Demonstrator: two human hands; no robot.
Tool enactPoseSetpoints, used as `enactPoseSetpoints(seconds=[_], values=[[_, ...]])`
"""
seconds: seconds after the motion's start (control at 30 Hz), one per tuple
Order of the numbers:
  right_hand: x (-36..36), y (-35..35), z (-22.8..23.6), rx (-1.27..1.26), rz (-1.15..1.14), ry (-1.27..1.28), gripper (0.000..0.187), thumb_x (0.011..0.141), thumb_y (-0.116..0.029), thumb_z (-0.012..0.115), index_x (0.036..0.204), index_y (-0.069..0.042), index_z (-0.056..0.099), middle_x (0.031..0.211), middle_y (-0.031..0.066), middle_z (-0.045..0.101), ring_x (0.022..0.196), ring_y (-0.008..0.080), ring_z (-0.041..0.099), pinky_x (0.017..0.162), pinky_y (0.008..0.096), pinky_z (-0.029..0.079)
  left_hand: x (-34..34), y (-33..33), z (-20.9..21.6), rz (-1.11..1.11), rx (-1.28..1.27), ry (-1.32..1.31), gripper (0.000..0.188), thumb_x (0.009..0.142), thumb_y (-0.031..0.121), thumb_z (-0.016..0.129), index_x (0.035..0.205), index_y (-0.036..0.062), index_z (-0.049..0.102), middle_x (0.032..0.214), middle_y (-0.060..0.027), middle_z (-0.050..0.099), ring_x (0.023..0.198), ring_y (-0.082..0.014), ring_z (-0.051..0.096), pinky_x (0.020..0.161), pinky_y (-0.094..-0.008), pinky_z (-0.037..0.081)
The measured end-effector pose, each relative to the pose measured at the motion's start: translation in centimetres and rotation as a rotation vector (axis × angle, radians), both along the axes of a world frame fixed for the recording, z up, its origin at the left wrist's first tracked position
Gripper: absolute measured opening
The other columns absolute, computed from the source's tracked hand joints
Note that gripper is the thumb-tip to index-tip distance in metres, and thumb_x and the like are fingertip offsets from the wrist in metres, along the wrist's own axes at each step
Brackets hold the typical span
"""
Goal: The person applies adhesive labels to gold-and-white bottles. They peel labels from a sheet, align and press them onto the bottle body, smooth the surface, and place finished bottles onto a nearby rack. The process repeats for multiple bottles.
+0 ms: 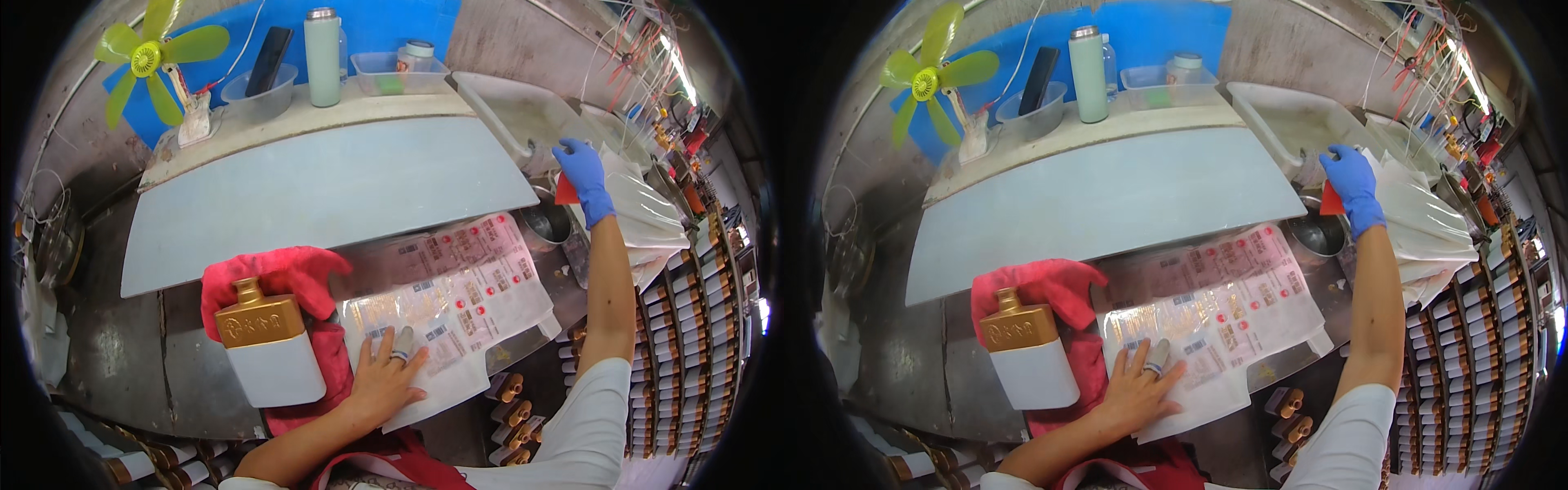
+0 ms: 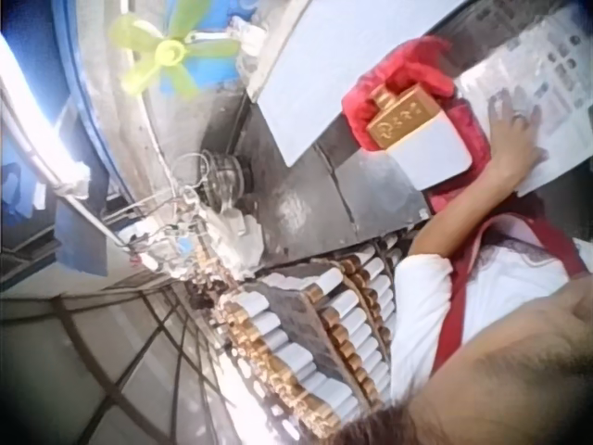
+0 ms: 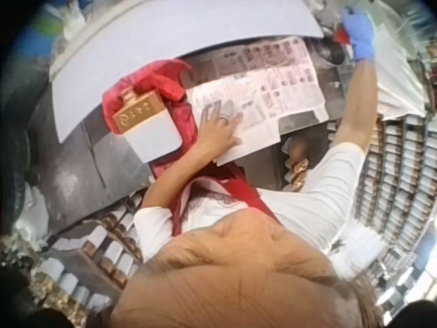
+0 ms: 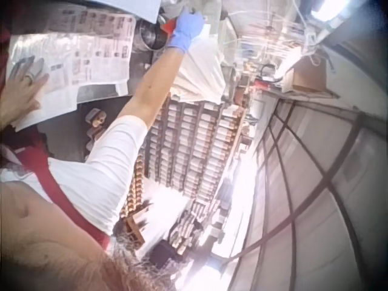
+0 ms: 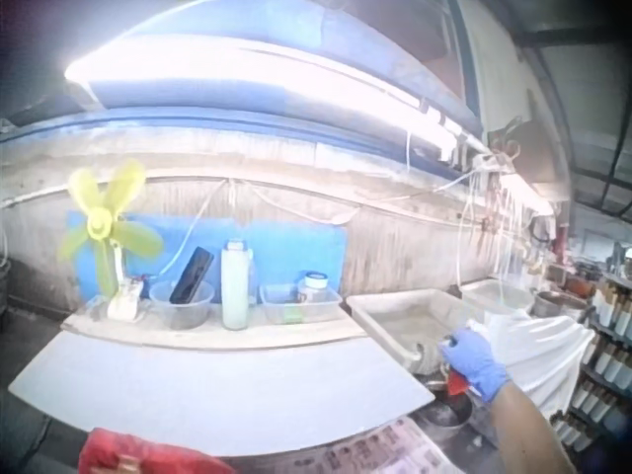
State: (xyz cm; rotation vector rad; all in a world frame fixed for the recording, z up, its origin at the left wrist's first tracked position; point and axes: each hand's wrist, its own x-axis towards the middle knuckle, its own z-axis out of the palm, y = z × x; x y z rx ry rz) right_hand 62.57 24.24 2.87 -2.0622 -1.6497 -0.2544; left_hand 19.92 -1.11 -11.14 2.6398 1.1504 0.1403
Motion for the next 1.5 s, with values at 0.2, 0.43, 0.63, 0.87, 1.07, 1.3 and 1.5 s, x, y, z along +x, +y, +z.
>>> enactPoseSetpoints(seconds=[0.2,0.43,0.63,0.87,1.07,1.3,1.5], values=[[-5.1,-12.4,-3.9,-0.038,0.247,0.360,0.028,0.084,-0.024,0.067,0.106,-0.006,0.069,0.093,0.0145,0.070,0.084,0.0232,0.067,0.077,0.0311,0.051,-0.7,-0.4,0.3,0.039,0.002,0.074,0.078,0.076,0.060,0.062,0.140,0.0180,0.044,0.140,-0.0225,0.044,0.137,-0.0430,0.026,0.105,-0.0620,0.021],[-7.6,-21.4,-8.0,-0.258,0.185,0.366,0.033,0.083,-0.021,0.070,0.115,-0.014,0.067,0.078,0.0074,0.067,0.062,0.0160,0.057,0.065,0.0303,0.049,-1.4,-1.0,1.2,0.033,0.020,0.086,0.076,0.081,0.061,0.057,0.142,0.0179,0.042,0.133,-0.0239,0.050,0.136,-0.0439,0.026,0.106,-0.0606,0.021],[-3.0,-18.0,-8.9,-0.156,-0.046,0.214,0.042,0.085,-0.029,0.064,0.126,-0.022,0.060,0.089,0.0159,0.068,0.082,0.0343,0.065,0.073,0.0401,0.051,-2.1,-1.7,0.7,0.030,0.040,0.098,0.074,0.082,0.060,0.057,0.140,0.0160,0.044,0.131,-0.0235,0.051,0.135,-0.0442,0.027,0.105,-0.0594,0.022],[-2.4,-15.9,-10.3,-0.095,-0.044,0.167,0.039,0.088,-0.030,0.061,0.123,-0.015,0.061,0.099,0.0164,0.067,0.088,0.0348,0.064,0.079,0.0389,0.051,-2.1,-1.7,0.8,0.032,0.099,0.051,0.074,0.081,0.059,0.059,0.138,0.0131,0.047,0.127,-0.0234,0.054,0.134,-0.0441,0.029,0.105,-0.0593,0.021],[-17.7,-27.1,-12.1,-0.458,0.676,0.037,0.044,0.089,-0.015,0.051,0.133,-0.021,0.052,0.088,0.0156,0.059,0.074,0.0331,0.062,0.065,0.0424,0.051,-4.2,-2.7,2.1,0.080,0.051,0.117,0.075,0.078,0.058,0.061,0.136,0.0120,0.050,0.122,-0.0208,0.058,0.134,-0.0411,0.030,0.108,-0.0599,0.018],[-24.2,-31.0,-12.8,-0.638,0.351,-0.140,0.057,0.079,-0.001,0.051,0.132,-0.020,0.054,0.093,0.0181,0.056,0.078,0.0338,0.061,0.062,0.0403,0.051,-4.1,-3.4,1.4,0.045,0.127,0.044,0.074,0.076,0.058,0.062,0.131,0.0100,0.055,0.119,-0.0212,0.059,0.132,-0.0399,0.033,0.107,-0.0577,0.020],[-22.6,-32.8,-12.6,-0.628,0.361,-0.139,0.058,0.080,-0.005,0.051,0.136,-0.022,0.050,0.087,0.0163,0.056,0.074,0.0341,0.062,0.059,0.0429,0.050,-5.0,-3.3,1.4,0.038,0.093,-0.028,0.074,0.075,0.058,0.063,0.127,0.0061,0.057,0.118,-0.0241,0.058,0.130,-0.0407,0.035,0.106,-0.0566,0.022]])
